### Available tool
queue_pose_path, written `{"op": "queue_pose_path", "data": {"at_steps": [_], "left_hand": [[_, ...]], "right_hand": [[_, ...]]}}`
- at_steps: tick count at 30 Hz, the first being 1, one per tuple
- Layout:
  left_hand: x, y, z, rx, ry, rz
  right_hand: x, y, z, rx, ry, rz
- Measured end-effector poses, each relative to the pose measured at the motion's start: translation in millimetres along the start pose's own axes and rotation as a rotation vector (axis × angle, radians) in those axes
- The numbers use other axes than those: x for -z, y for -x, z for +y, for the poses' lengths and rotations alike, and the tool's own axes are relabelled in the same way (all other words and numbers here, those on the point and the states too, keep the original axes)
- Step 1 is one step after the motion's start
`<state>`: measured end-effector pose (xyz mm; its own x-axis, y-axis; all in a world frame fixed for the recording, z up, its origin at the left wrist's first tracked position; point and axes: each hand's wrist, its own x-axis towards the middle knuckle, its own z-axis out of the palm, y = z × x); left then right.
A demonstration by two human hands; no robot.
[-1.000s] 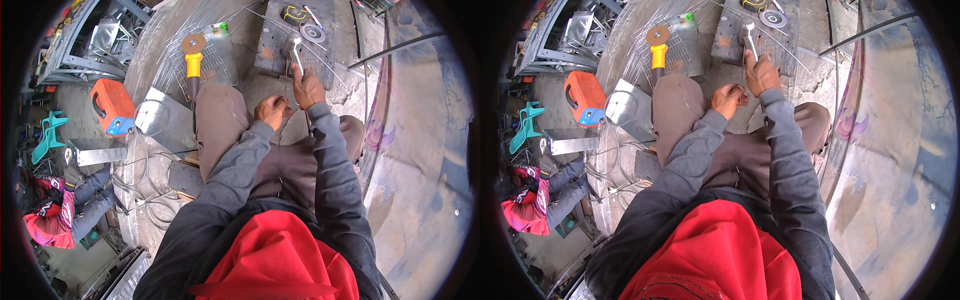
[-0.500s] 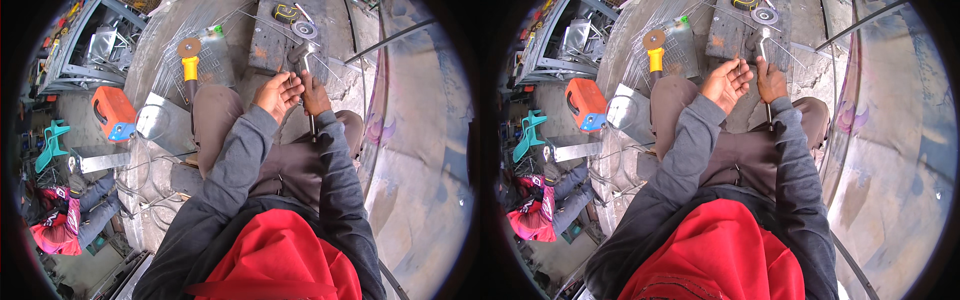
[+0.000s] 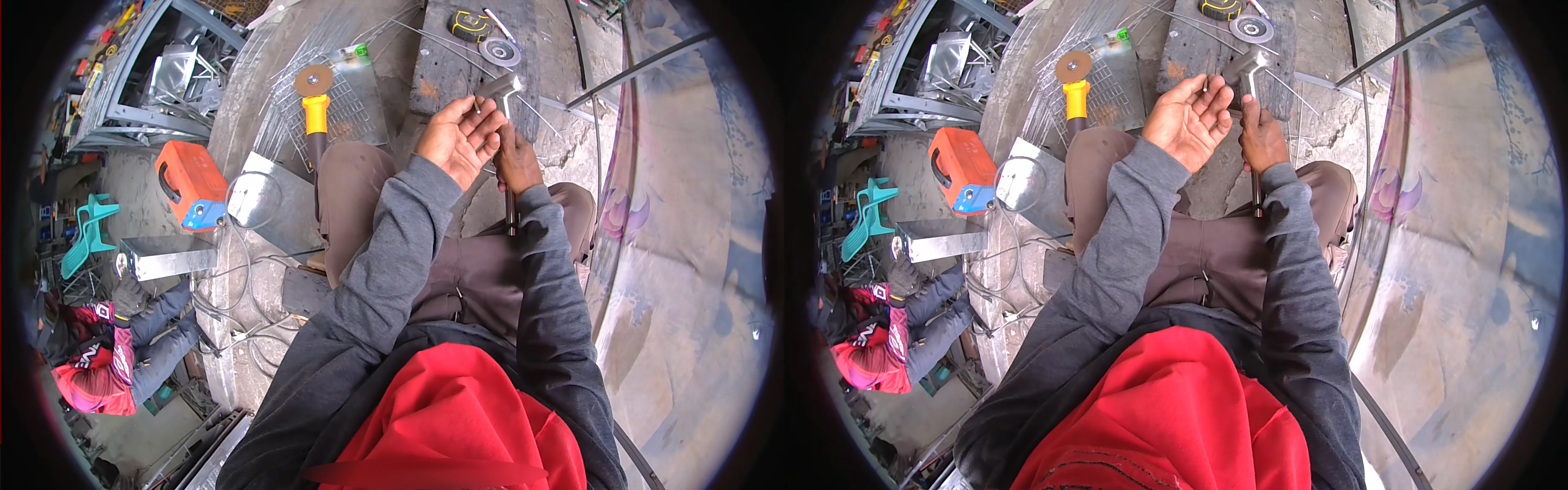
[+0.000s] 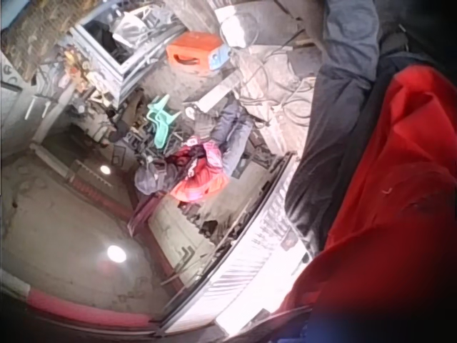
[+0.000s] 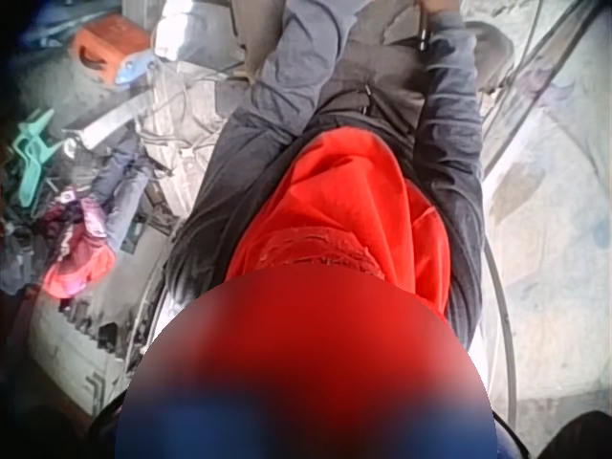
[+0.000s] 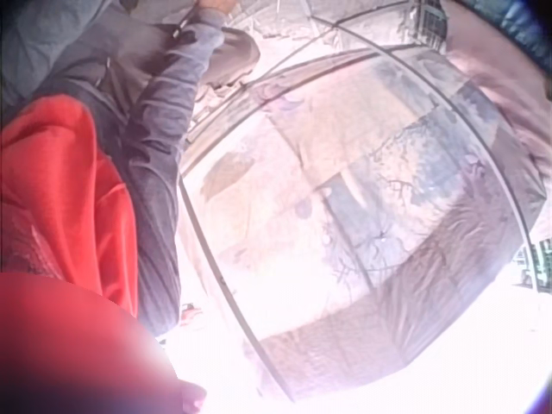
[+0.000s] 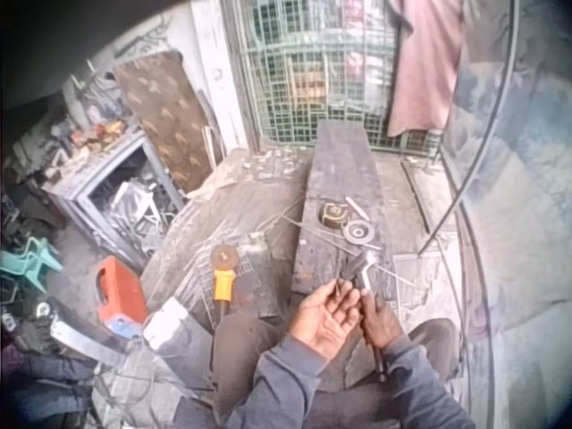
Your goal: The recorder is measuring, marking, and cutting thin metal rods using a tape measure, marker, and angle grinder while sitting on the floor of a workshop.
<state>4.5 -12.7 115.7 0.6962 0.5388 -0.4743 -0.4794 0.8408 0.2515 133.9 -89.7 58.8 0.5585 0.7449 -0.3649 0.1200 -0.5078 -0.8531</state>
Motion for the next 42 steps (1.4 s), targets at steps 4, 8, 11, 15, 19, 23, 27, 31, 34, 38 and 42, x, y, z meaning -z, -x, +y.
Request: {"op": "queue_pose_path", "data": {"at_steps": [4,8,11,15,19,23,27,31,34,38,42], "left_hand": [[0.5,-4.4,-0.9,0.022,0.012,-0.046],[0.2,-6.2,-2.0,0.026,-0.002,-0.048],[-3.4,-5.0,-3.3,0.021,-0.022,-0.023],[-3.5,-5.9,-6.0,0.024,-0.031,-0.016],[-2.6,-6.9,-7.1,0.040,-0.028,-0.016],[-3.5,-6.6,-8.2,0.029,-0.045,-0.006],[4.8,-7.0,-10.5,0.034,-0.061,-0.001],[39.2,-12.1,-11.4,-0.082,-0.588,0.011],[96.7,-31.3,-11.4,-0.212,-1.001,0.070],[110.8,-37.7,-17.7,-0.222,-1.065,0.126],[98.5,-29.8,-16.0,-0.121,-0.991,0.114]], "right_hand": [[6.7,1.8,-5.4,-0.035,-0.090,-0.023],[11.2,-0.5,-3.2,-0.100,-0.167,-0.041],[12.2,-0.4,-1.1,-0.091,-0.202,-0.041],[12.1,1.4,-1.7,-0.109,-0.185,-0.013],[10.7,0.7,1.3,-0.067,-0.153,0.012],[10.6,1.9,-0.8,-0.068,-0.168,0.013],[11.0,0.2,2.3,-0.093,-0.185,0.016],[16.0,-3.3,7.3,-0.106,-0.166,0.020],[9.4,-1.0,2.0,-0.100,-0.172,0.005],[9.5,-0.3,1.9,-0.107,-0.199,0.026],[14.9,-1.4,11.7,-0.126,-0.234,0.017]]}}
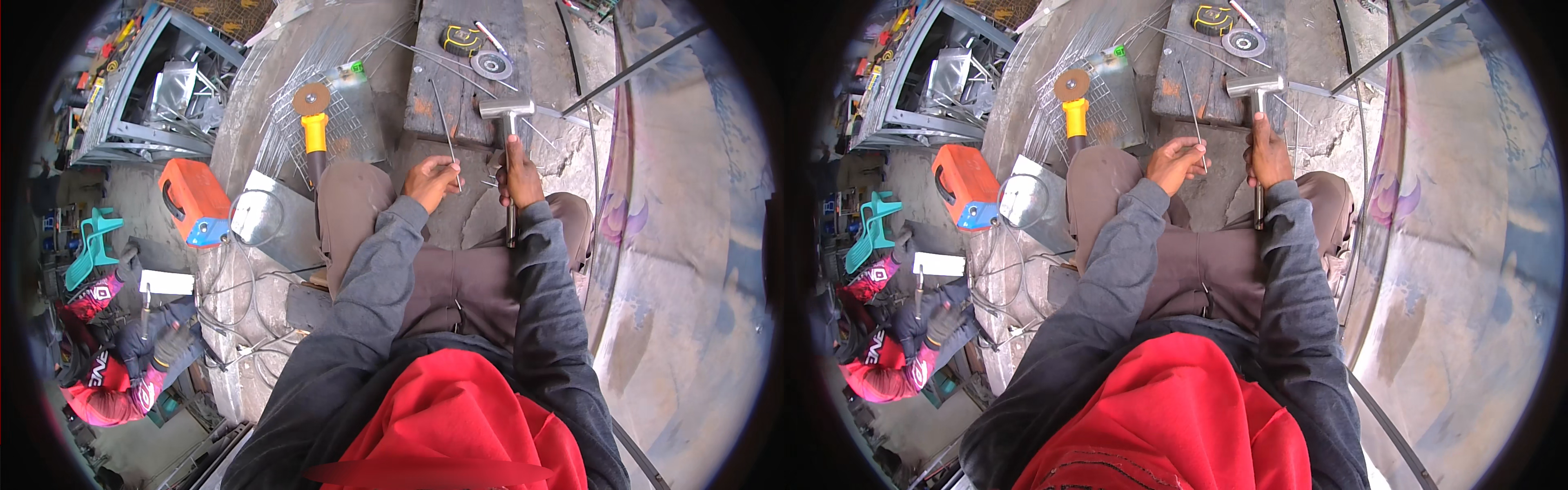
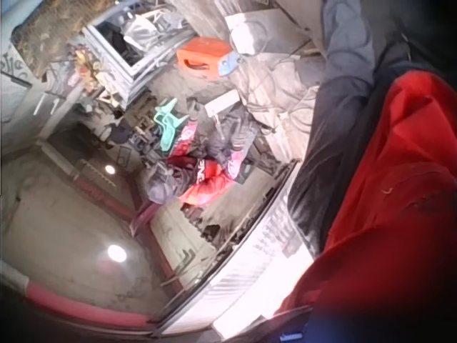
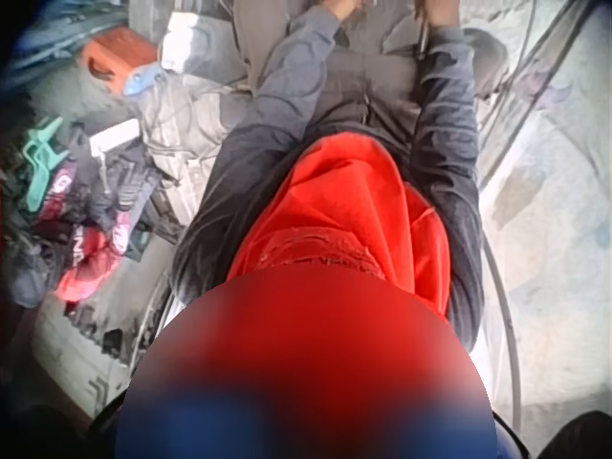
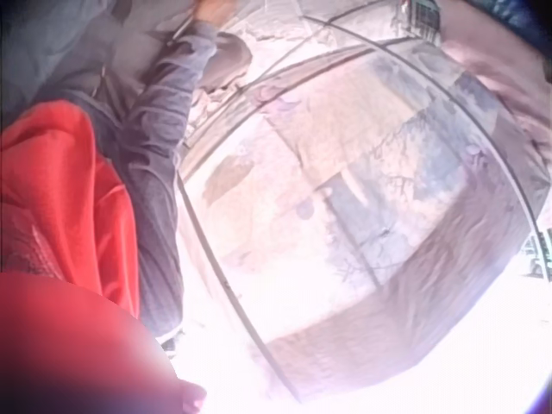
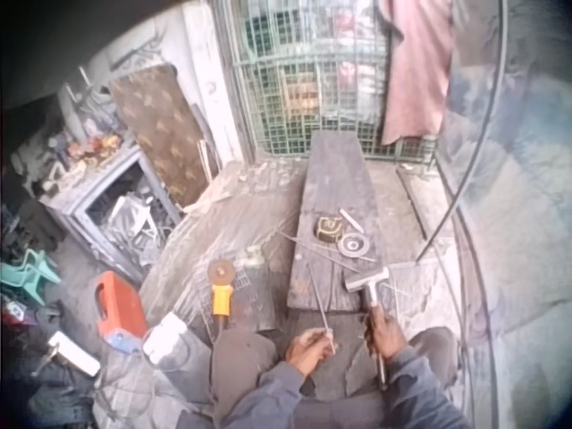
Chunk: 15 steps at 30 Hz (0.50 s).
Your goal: The recorder is measuring, marking, and cutting thin metal rods using a tape measure, marker, and angle grinder while sitting on the floor of a workshop.
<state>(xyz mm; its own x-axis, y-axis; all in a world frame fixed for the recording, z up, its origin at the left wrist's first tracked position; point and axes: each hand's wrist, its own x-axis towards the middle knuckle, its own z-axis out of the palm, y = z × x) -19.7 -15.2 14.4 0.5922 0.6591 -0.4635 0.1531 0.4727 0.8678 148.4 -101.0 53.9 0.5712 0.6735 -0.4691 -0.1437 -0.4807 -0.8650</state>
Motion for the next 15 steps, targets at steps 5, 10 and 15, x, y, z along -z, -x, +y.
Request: {"op": "queue_pose_path", "data": {"at_steps": [5,10,15], "left_hand": [[2.2,0.4,15.9,-0.044,-0.028,0.038],[-3.8,-3.7,29.6,-0.079,0.063,0.034],[0.8,-14.8,43.5,-0.082,0.039,0.086]], "right_hand": [[8.6,5.1,9.0,-0.123,-0.162,-0.016],[17.9,11.9,19.5,-0.124,-0.100,0.002],[14.7,22.4,13.3,-0.060,0.017,-0.006]]}}
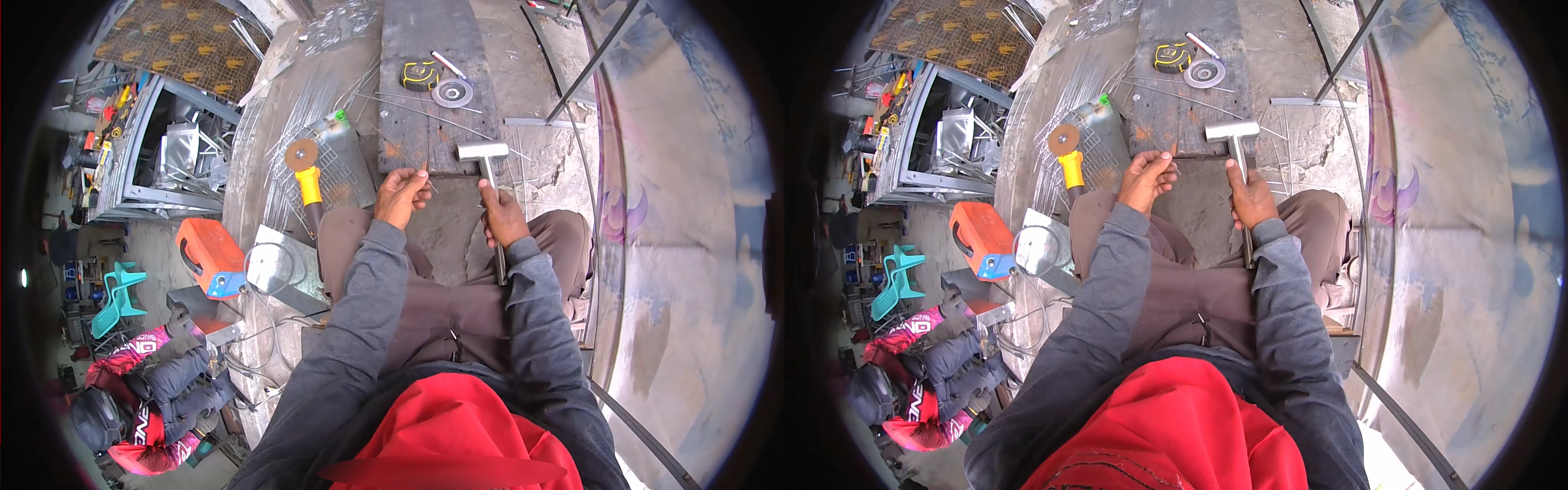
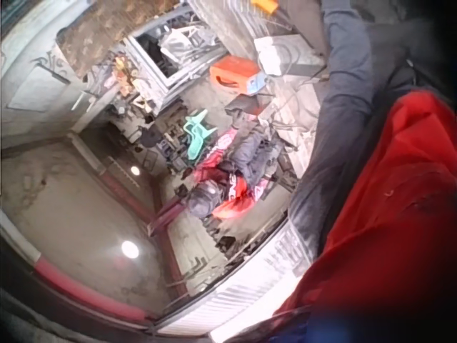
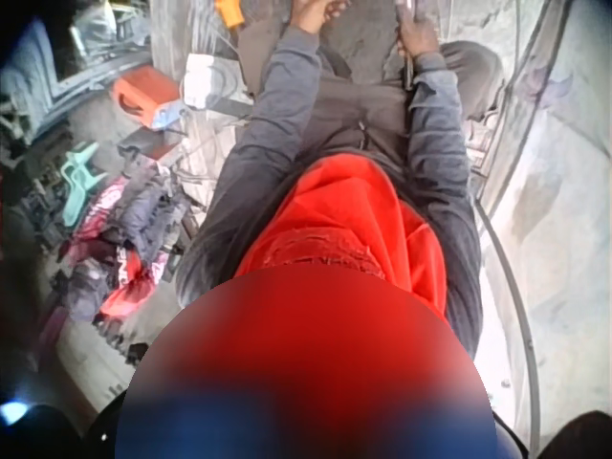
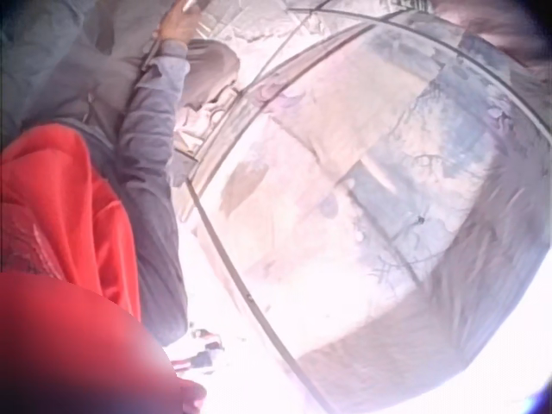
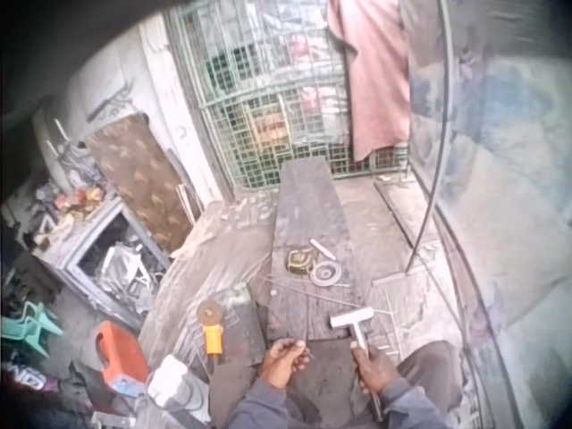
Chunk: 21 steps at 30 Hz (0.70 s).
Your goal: The recorder is measuring, marking, and cutting thin metal rods using a tape measure, marker, and angle grinder while sitting on the floor of a workshop.
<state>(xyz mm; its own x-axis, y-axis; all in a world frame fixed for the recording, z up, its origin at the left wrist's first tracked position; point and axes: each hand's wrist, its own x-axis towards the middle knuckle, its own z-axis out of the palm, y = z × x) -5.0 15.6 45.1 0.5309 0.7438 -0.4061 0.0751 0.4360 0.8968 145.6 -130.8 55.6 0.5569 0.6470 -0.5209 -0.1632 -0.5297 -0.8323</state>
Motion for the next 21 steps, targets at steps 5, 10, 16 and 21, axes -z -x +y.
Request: {"op": "queue_pose_path", "data": {"at_steps": [5,10,16,21], "left_hand": [[-3.5,-11.5,12.4,-0.027,-0.047,-0.003],[-18.4,-23.0,39.7,0.078,-0.052,-0.035],[-44.9,-72.3,48.1,0.118,0.010,0.020],[-60.9,-90.9,40.7,0.178,-0.092,0.082]], "right_hand": [[0.2,4.6,-2.7,0.060,0.007,0.017],[6.6,1.1,-2.6,0.007,-0.019,-0.039],[5.6,3.0,-4.3,0.006,-0.043,-0.066],[9.8,2.4,-2.5,0.000,-0.026,-0.073]]}}
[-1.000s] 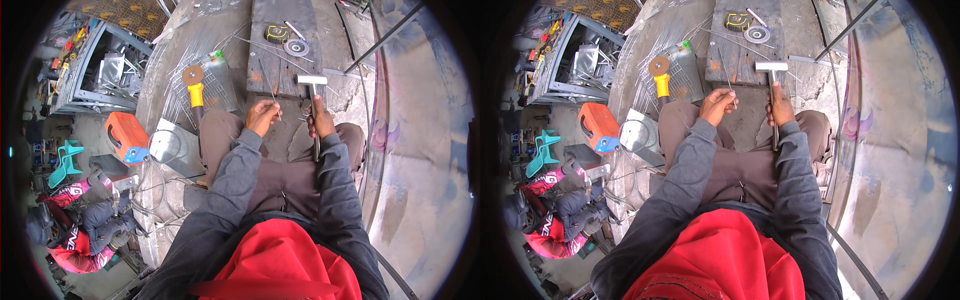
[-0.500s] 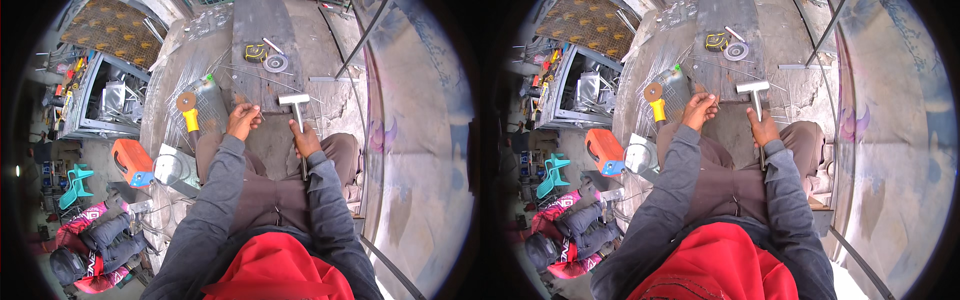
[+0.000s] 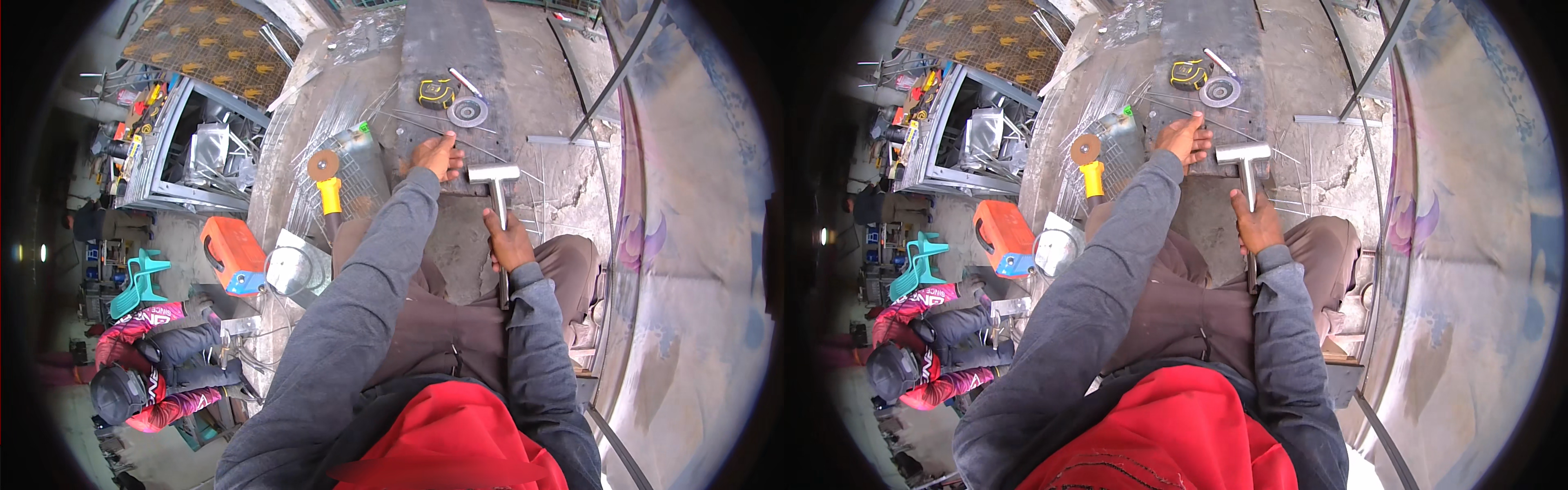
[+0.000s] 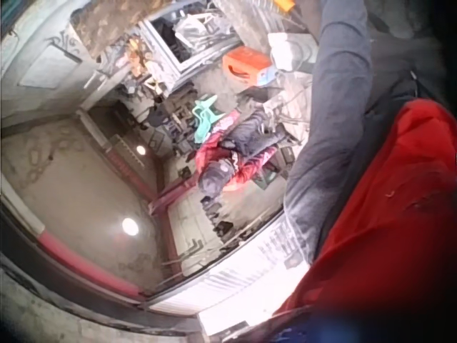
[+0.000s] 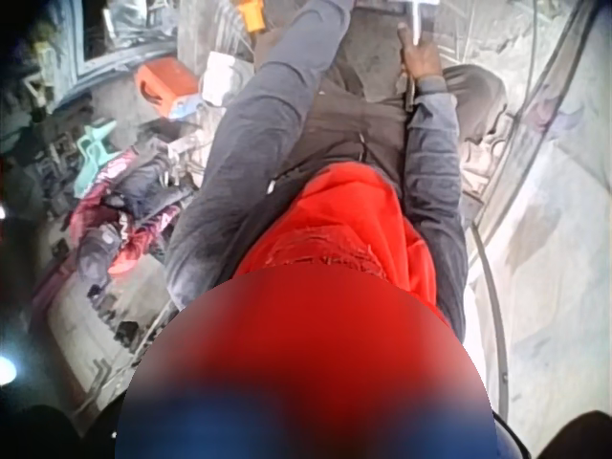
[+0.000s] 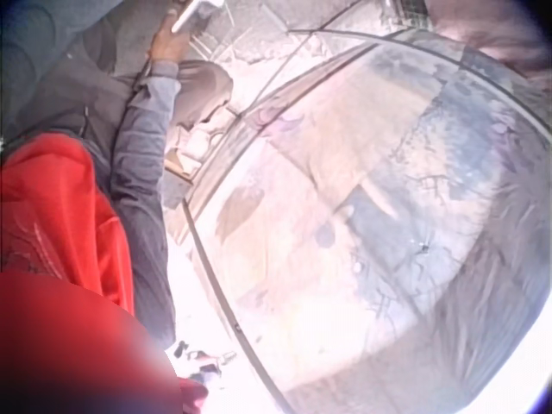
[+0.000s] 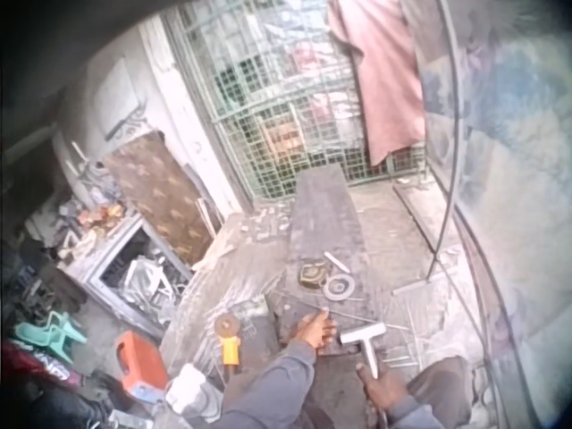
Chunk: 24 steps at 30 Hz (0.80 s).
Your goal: The recorder is measuring, marking, and cutting thin metal rods using a tape measure, marker, and angle grinder while sitting on the floor of a workshop.
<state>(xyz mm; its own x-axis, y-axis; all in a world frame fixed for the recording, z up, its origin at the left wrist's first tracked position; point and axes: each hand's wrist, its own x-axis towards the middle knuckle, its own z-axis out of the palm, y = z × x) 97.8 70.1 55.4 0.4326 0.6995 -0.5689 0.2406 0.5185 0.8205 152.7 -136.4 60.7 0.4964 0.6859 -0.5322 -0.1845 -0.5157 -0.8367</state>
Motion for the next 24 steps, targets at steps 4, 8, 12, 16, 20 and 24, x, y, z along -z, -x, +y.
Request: {"op": "queue_pose_path", "data": {"at_steps": [4,8,12,16,20,24], "left_hand": [[13.8,-14.1,-16.7,-0.288,-0.199,0.093],[26.8,-19.2,-34.5,-0.725,-0.476,0.265],[20.5,-6.2,-44.2,-0.913,-0.602,0.431],[23.6,-4.4,-46.8,-0.974,-0.660,0.520],[21.9,-0.3,-41.3,-0.996,-0.659,0.533],[23.2,-0.5,-42.4,-0.996,-0.667,0.577]], "right_hand": [[0.8,-3.4,1.4,0.008,-0.014,0.006],[4.3,-1.1,-6.0,0.020,-0.018,0.008],[3.4,0.9,-10.4,0.043,-0.048,0.006],[0.5,3.0,-25.9,-0.005,-0.138,-0.030],[3.9,-25.6,-74.6,0.037,-0.314,-0.017],[7.8,-118.1,-128.7,0.140,0.011,0.087]]}}
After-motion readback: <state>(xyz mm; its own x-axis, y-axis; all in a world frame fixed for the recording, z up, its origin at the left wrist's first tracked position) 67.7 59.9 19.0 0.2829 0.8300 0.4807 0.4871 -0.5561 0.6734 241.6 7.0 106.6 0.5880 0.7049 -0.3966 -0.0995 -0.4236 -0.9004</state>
